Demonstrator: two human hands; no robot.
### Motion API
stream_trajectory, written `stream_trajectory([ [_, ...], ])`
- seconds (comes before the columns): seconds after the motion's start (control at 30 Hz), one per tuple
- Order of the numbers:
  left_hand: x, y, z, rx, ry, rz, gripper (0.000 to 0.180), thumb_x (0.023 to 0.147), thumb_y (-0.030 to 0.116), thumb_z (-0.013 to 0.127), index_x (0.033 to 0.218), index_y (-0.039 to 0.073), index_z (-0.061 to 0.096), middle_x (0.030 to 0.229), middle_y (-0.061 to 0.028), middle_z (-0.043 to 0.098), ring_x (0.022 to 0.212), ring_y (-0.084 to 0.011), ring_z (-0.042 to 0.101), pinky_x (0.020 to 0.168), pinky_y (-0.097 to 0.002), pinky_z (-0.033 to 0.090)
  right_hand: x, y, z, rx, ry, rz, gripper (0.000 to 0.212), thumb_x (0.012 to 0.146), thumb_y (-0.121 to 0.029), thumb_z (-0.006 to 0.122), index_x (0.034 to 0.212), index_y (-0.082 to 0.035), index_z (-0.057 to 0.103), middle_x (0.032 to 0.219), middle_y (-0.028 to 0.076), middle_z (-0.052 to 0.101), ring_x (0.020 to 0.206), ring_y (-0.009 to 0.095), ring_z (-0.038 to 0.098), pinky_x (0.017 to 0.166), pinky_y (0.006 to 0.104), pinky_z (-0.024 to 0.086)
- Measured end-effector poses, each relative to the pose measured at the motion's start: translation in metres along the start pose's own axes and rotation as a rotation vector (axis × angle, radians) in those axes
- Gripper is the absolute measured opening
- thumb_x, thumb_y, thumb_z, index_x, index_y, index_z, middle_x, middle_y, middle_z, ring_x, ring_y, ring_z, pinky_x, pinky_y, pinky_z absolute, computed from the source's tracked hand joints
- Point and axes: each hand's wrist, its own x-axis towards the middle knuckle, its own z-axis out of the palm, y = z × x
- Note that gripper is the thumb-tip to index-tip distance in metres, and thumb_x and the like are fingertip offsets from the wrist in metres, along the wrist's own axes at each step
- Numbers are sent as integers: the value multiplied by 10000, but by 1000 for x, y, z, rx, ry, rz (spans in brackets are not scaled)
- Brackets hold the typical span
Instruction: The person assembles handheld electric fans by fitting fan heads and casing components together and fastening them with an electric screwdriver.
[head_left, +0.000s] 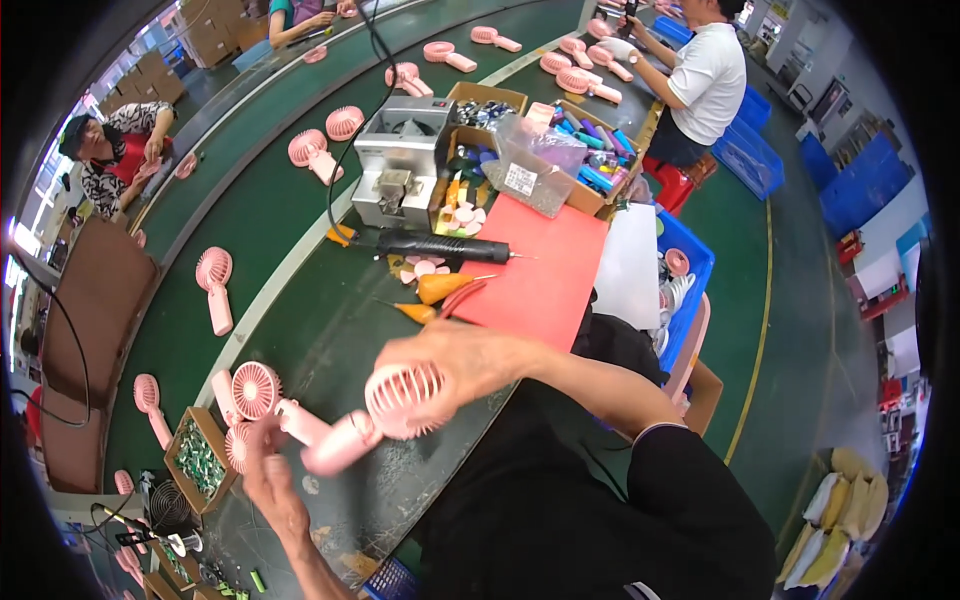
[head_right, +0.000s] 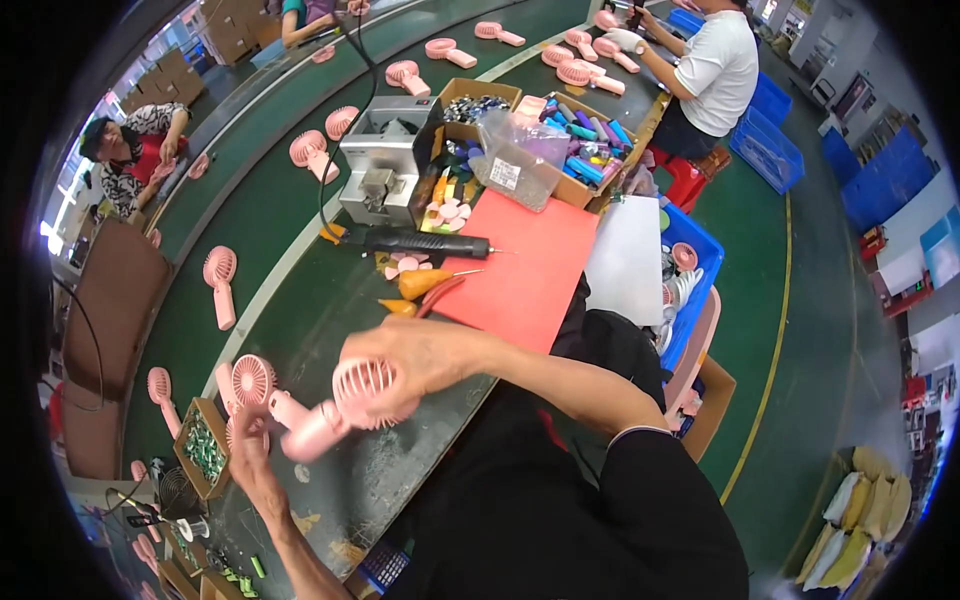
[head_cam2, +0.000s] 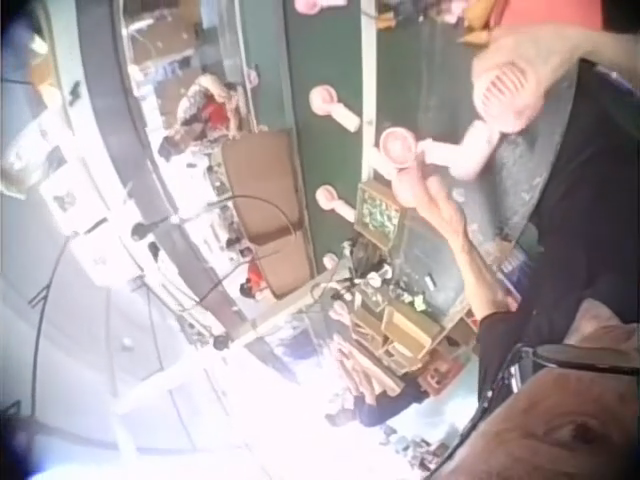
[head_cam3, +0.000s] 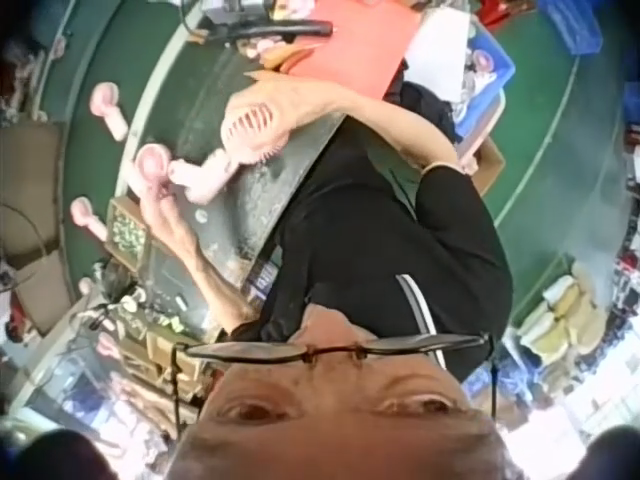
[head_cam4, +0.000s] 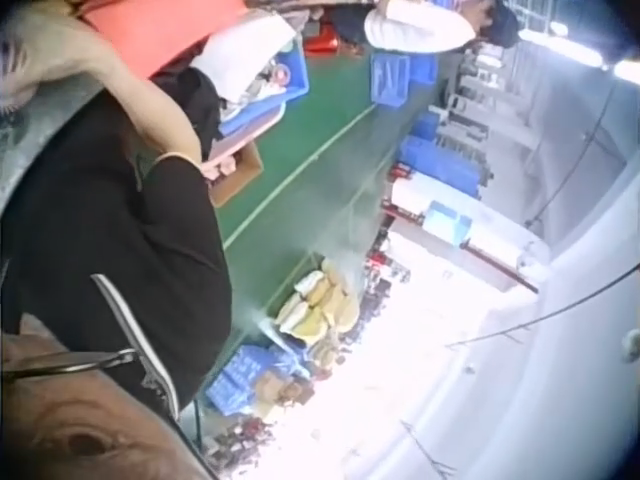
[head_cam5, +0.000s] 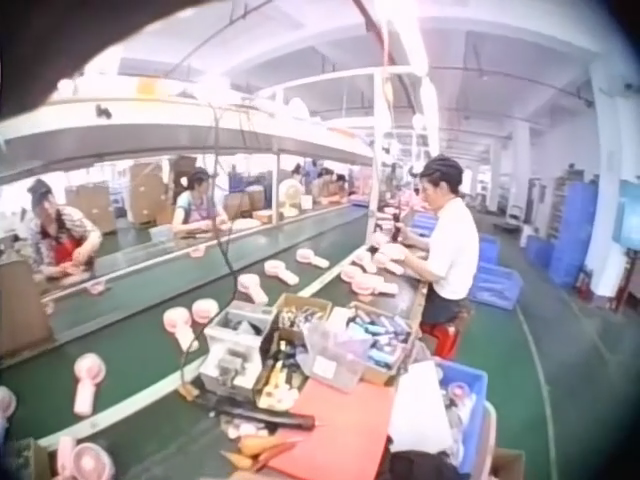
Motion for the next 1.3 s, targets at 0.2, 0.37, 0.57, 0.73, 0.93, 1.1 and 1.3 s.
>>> stream_trajectory([
  [0.2, -37, 6, 68, -1045, -1086, -868, 432, 713, 216, 692, 1017, -78, 608, 786, -168, 642, 572, -240, 623, 479, -368, 521, -16, -11, -7, 30, -282, -136, 354, 756, -223, 759, 1003, -33, 591, 863, 142, 652, 789, 315, 642, 665, 398, 498],
  [0.37, -47, 33, 94, 178, -361, -252, 471, 688, 276, 846, 997, 5, 616, 798, -123, 681, 707, -208, 664, 659, -342, 528, -41, 17, -10, 323, 237, 299, 635, 729, -138, 805, 1291, -41, 524, 1289, 109, 553, 1176, 216, 545, 1011, 367, 440],
  [0.57, -47, 18, 103, 392, -260, -94, 551, 689, 306, 859, 1065, 4, 593, 860, -134, 690, 681, -194, 664, 613, -326, 525, -32, 59, 47, 597, 495, 409, 492, 848, -170, 693, 1265, 23, 518, 1053, 92, 639, 948, 140, 614, 834, 286, 502],
  [0.73, -61, 0, 87, -751, -389, -729, 354, 913, 263, 656, 1117, -13, 570, 867, -91, 657, 608, -119, 621, 489, -244, 486, -13, 71, 59, 762, 426, 396, 487, 858, -177, 691, 1257, 41, 516, 1058, 87, 639, 943, 113, 607, 834, 268, 499],
  [0.93, -73, 0, 86, -870, -294, -726, 310, 925, 206, 621, 1109, -38, 567, 874, -136, 658, 625, -155, 642, 510, -259, 519, 5, 55, 56, 689, 216, 381, 547, 841, -115, 674, 1327, 35, 473, 1128, 101, 628, 1021, 141, 606, 902, 287, 489],
  [1.1, -75, -2, 80, -828, -278, -667, 276, 899, 154, 634, 1065, -60, 584, 883, -152, 664, 651, -173, 658, 562, -281, 552, 16, 46, 53, 540, 119, 340, 595, 793, -102, 701, 1332, 20, 481, 1121, 91, 621, 1008, 132, 600, 896, 281, 488],
  [1.3, -72, 4, 76, -783, -231, -640, 239, 888, 133, 642, 1020, -63, 601, 863, -148, 664, 658, -167, 656, 576, -277, 552, 24, 51, 52, 521, 74, 314, 614, 776, -91, 705, 1335, 24, 477, 1126, 81, 616, 1005, 126, 598, 898, 277, 485],
])
